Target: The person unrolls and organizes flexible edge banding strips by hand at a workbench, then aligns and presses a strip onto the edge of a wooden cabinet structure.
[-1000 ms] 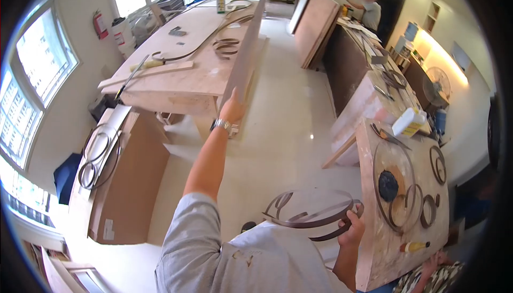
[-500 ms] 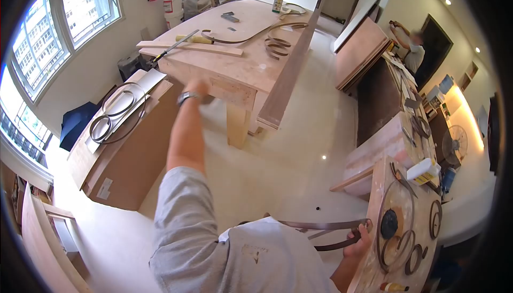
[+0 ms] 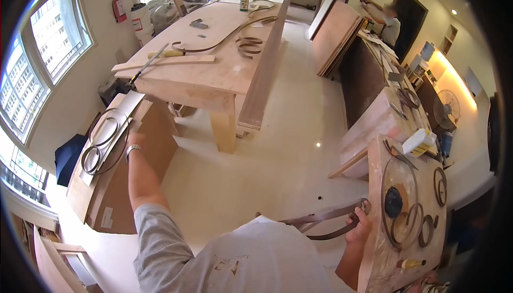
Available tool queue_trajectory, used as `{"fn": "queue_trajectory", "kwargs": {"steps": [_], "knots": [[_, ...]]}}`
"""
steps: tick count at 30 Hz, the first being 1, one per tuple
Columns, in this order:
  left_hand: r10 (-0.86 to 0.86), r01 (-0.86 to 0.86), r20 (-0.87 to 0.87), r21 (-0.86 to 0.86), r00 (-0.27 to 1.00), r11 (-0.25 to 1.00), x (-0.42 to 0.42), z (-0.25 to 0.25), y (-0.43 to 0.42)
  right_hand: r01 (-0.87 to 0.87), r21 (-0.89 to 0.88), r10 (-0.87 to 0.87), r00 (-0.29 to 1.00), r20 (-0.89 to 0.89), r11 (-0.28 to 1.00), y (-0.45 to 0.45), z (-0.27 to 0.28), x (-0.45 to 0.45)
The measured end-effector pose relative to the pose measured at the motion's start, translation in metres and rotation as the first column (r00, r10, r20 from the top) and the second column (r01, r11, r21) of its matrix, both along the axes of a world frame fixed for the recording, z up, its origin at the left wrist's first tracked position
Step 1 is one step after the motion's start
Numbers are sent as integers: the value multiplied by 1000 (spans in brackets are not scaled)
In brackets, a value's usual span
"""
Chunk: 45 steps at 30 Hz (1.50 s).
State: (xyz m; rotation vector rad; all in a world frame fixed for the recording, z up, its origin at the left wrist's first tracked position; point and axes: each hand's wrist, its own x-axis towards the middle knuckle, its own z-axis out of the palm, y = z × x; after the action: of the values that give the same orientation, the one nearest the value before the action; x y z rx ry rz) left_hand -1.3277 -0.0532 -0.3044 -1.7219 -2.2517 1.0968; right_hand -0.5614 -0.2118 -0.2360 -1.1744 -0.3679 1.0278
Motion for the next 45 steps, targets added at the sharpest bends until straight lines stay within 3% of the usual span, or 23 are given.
{"fn": "queue_trajectory", "kwargs": {"steps": [4, 8, 10, 11, 12, 13, 14, 16, 18, 19, 22, 23, 26, 30, 36, 40, 43, 44, 45], "knots": [[-327, 327, -22, 131, 945, 936, 68, 27, 84, 0, 28, 0, 1000, 14, 1000, -6, 10, -7], [-474, 476, -51, 150, 879, 867, 154, 32, 212, 11, 31, -12, 999, 37, 999, -22, 8, -8], [-555, 554, 29, 38, 831, 832, 240, 102, 218, 3, 51, -5, 999, 36, 999, -28, 8, -9], [-312, 87, 401, 489, 861, 868, 248, 46, 287, -1, 61, -2, 999, 36, 998, -31, 10, -9], [-489, -423, 685, 723, 540, 546, 256, -6, 353, 7, 56, -9, 999, 34, 998, -33, 11, -10], [-394, -306, 752, 601, 528, 738, 283, 45, 317, 16, 51, -17, 999, 33, 999, -35, 13, -11], [-339, -264, 793, 517, 507, 814, 309, 87, 295, 24, 45, -26, 999, 32, 999, -38, 14, -11], [-319, -260, 843, 455, 432, 852, 347, 134, 275, 18, 62, -20, 999, 29, 998, -41, 14, -8], [-438, -225, 779, 573, 449, 788, 356, 129, 284, 20, 66, -21, 1000, 21, 998, -45, 14, -8], [-551, -209, 713, 675, 435, 708, 351, 123, 285, 24, 67, -25, 1000, 17, 997, -46, 15, -7], [-585, 143, 428, 711, 689, 689, 283, 53, 350, 49, 57, -50, 999, 13, 997, -51, 18, -6], [-541, 144, 415, 682, 732, 717, 262, 55, 335, 56, 56, -57, 998, 13, 997, -51, 19, -6], [-325, -83, 504, 630, 800, 772, 195, 64, 255, 82, 54, -82, 997, 0, 995, -50, 16, -2], [-30, -373, 587, 553, 809, 745, 115, 50, 163, 55, 44, -55, 998, -2, 998, -44, 11, 7], [259, -600, 629, 418, 733, 683, 58, 29, 81, -8, 15, 9, 999, -40, 1000, -27, 4, 15], [157, -542, 633, 478, 758, 692, 35, 5, 92, -20, 16, 20, 999, -39, 1000, -15, 16, 7], [98, -452, 607, 465, 788, 761, 82, 47, 123, -6, 19, 6, 999, -36, 1000, -17, 22, 5], [-22, -409, 699, 443, 714, 798, 59, 16, 169, 18, 15, -17, 999, -35, 1000, -19, 22, 5], [-154, -393, 748, 498, 646, 773, 93, 33, 181, 11, 29, -10, 999, -48, 1000, -20, 23, 6]]}}
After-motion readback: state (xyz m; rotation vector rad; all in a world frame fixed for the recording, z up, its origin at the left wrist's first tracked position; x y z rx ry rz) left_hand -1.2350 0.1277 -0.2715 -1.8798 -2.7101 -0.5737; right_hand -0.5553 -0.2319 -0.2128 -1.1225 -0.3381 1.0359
